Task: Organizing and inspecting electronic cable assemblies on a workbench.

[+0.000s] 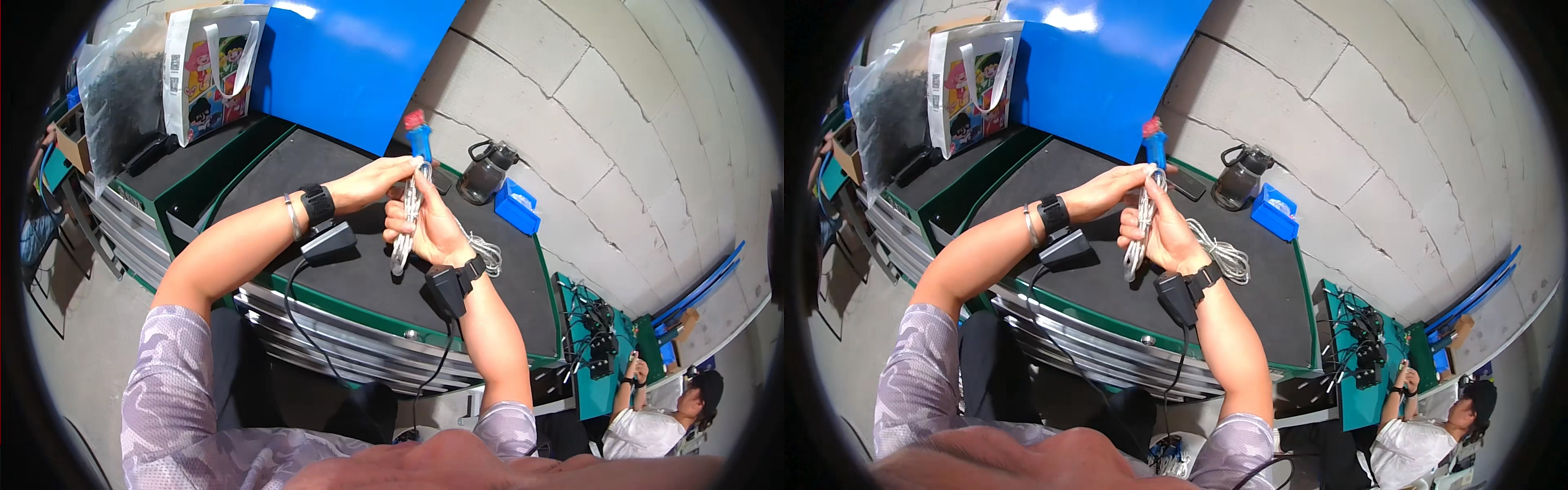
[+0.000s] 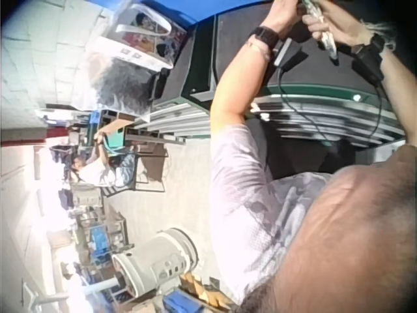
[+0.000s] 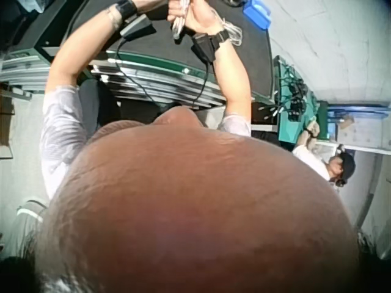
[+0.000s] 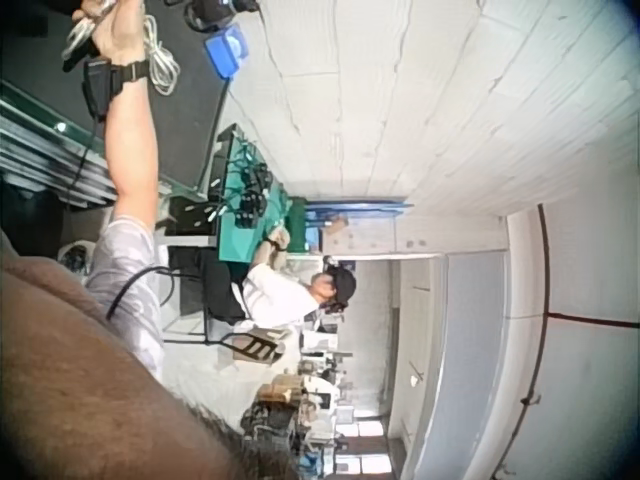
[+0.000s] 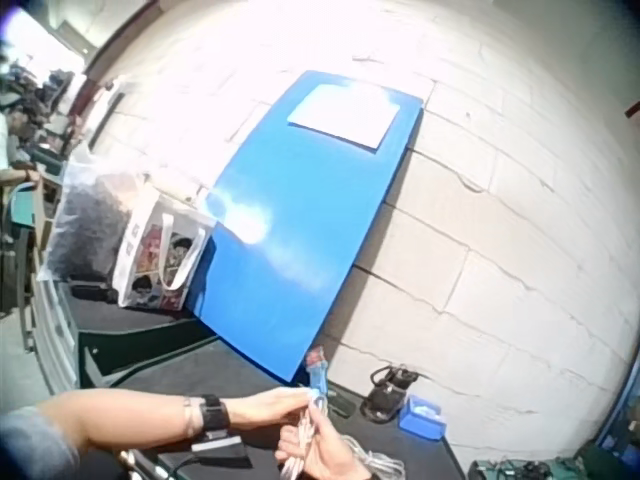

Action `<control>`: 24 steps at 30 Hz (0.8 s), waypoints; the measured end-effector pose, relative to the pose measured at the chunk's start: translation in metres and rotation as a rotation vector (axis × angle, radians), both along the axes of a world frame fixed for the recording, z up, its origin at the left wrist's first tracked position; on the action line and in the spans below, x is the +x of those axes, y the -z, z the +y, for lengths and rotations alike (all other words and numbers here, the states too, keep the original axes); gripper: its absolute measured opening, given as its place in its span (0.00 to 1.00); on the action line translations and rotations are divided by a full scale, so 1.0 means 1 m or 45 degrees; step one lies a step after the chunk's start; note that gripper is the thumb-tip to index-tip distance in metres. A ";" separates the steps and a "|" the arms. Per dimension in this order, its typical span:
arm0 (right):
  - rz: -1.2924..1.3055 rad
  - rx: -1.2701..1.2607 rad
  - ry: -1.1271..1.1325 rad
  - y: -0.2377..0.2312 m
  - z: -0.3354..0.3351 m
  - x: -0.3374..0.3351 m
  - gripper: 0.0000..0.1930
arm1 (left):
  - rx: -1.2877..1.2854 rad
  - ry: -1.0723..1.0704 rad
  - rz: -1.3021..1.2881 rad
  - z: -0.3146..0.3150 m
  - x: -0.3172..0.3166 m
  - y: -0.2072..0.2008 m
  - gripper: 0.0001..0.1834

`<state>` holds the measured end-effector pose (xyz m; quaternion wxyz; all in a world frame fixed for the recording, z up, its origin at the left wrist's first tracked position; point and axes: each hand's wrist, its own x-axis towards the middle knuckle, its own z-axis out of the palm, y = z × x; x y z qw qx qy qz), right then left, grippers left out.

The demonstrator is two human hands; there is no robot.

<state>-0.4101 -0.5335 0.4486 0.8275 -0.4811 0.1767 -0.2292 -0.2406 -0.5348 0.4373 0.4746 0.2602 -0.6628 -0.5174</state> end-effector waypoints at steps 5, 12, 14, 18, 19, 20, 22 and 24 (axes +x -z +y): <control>-0.005 -0.122 -0.187 0.007 -0.016 -0.016 0.33 | 0.173 0.147 0.091 0.006 -0.003 -0.015 0.20; -0.158 -0.304 0.256 -0.002 -0.028 -0.034 0.29 | -0.076 -0.252 -0.105 0.033 0.005 -0.046 0.16; -0.317 -0.319 0.264 -0.007 -0.023 -0.032 0.28 | -0.096 -0.264 -0.243 0.025 0.013 -0.036 0.17; -0.332 -0.329 0.358 -0.006 -0.023 -0.029 0.27 | -0.155 -0.229 -0.523 0.024 0.007 -0.022 0.19; -0.277 -0.392 0.378 -0.002 -0.027 -0.030 0.26 | -0.178 -0.177 -0.554 0.020 0.006 -0.017 0.23; -0.219 -0.456 0.395 0.000 -0.029 -0.031 0.26 | -0.172 -0.158 -0.556 0.020 0.004 -0.015 0.23; -0.220 -0.461 0.451 0.001 -0.030 -0.033 0.25 | 0.089 -0.058 -0.230 0.027 -0.002 -0.017 0.28; -0.317 -0.478 0.519 0.003 -0.038 -0.037 0.23 | 0.334 0.100 -0.126 0.021 0.007 -0.019 0.32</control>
